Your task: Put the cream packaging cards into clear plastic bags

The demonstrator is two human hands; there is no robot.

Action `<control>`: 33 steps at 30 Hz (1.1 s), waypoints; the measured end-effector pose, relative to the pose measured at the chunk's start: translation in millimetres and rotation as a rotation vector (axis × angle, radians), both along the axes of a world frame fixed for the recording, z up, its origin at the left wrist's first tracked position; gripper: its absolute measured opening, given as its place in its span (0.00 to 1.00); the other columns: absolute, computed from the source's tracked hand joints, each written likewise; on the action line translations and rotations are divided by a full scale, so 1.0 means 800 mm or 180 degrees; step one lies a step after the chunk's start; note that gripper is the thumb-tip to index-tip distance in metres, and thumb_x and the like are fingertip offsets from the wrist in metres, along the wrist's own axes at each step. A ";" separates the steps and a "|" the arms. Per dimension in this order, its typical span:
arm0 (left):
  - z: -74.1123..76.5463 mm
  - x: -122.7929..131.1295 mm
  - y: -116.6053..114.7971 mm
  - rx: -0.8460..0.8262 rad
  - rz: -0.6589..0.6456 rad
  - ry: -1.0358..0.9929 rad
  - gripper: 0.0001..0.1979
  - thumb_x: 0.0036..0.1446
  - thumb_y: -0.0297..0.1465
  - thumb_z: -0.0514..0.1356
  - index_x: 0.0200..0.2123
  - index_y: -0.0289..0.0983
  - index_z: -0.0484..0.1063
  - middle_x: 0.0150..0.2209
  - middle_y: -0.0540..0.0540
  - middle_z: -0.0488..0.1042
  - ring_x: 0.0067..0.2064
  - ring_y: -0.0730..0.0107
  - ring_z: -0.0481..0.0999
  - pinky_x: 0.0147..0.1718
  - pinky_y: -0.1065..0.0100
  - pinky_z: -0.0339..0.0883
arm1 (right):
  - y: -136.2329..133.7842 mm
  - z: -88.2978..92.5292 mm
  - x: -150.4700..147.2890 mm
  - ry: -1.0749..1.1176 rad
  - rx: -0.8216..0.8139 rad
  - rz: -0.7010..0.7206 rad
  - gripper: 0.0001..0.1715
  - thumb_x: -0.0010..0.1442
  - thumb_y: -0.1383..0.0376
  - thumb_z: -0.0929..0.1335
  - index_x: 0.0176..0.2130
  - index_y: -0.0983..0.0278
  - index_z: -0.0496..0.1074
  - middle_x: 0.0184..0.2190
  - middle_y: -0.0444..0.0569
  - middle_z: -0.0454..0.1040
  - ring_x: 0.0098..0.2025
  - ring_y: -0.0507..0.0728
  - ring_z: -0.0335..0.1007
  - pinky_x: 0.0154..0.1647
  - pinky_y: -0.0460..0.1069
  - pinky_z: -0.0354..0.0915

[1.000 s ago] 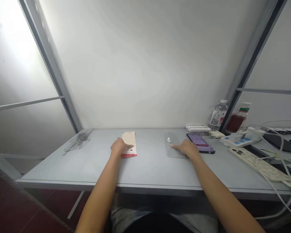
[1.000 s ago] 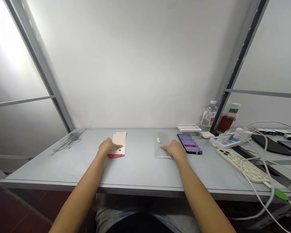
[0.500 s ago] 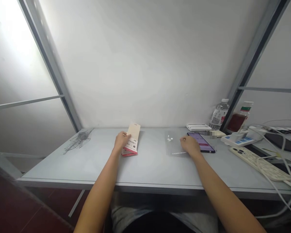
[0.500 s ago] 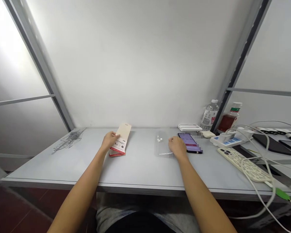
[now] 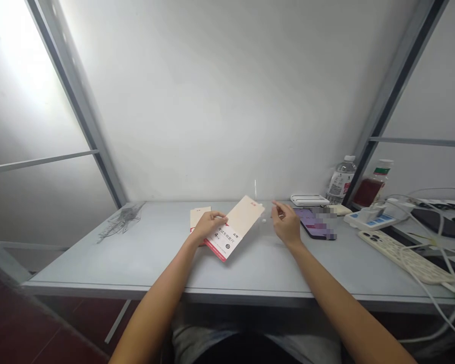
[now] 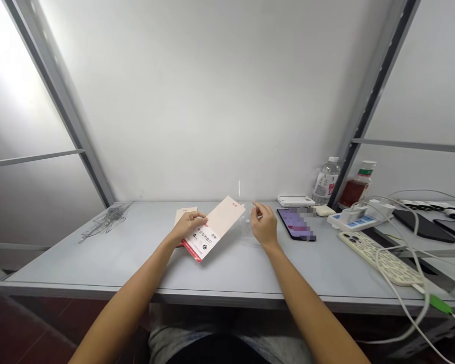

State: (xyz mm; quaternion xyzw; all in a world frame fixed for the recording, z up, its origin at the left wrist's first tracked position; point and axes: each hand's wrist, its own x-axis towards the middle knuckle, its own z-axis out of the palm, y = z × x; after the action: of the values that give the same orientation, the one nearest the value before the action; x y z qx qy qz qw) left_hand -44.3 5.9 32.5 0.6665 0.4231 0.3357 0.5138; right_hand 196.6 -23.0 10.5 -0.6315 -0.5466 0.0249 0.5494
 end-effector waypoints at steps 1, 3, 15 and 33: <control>-0.001 0.002 0.001 0.0046 0.0145 0.0067 0.14 0.48 0.39 0.58 0.34 0.35 0.70 0.26 0.45 0.75 0.24 0.67 0.74 0.18 0.72 0.64 | 0.000 -0.001 -0.001 0.0068 0.0047 0.0081 0.24 0.59 0.57 0.57 0.48 0.66 0.68 0.38 0.54 0.70 0.35 0.55 0.69 0.37 0.50 0.66; -0.004 0.003 0.003 0.0149 0.0414 0.0166 0.13 0.49 0.37 0.57 0.35 0.35 0.71 0.26 0.45 0.75 0.25 0.67 0.75 0.19 0.72 0.65 | -0.001 -0.002 -0.003 0.0241 0.0195 0.0307 0.24 0.59 0.55 0.58 0.47 0.66 0.68 0.39 0.54 0.69 0.35 0.55 0.70 0.34 0.50 0.68; -0.011 0.002 0.011 0.0461 0.0623 0.0206 0.15 0.52 0.41 0.55 0.37 0.36 0.68 0.28 0.43 0.75 0.25 0.69 0.74 0.20 0.72 0.65 | -0.003 0.001 -0.005 0.1660 0.0223 0.2112 0.18 0.56 0.53 0.63 0.42 0.60 0.64 0.50 0.51 0.65 0.44 0.58 0.71 0.45 0.58 0.67; -0.023 0.020 0.005 0.0673 0.0704 -0.0078 0.15 0.53 0.43 0.53 0.35 0.37 0.63 0.22 0.50 0.70 0.20 0.76 0.68 0.16 0.76 0.59 | -0.007 0.002 -0.025 0.2549 -0.0976 0.2805 0.20 0.58 0.55 0.60 0.49 0.60 0.61 0.54 0.55 0.64 0.43 0.60 0.72 0.44 0.58 0.68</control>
State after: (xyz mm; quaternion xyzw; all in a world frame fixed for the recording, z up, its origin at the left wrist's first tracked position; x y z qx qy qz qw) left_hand -28.5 10.1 14.3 0.6621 0.4499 0.4411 0.4058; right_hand 176.8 -28.2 12.3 -0.3596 -0.4976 0.5633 0.5530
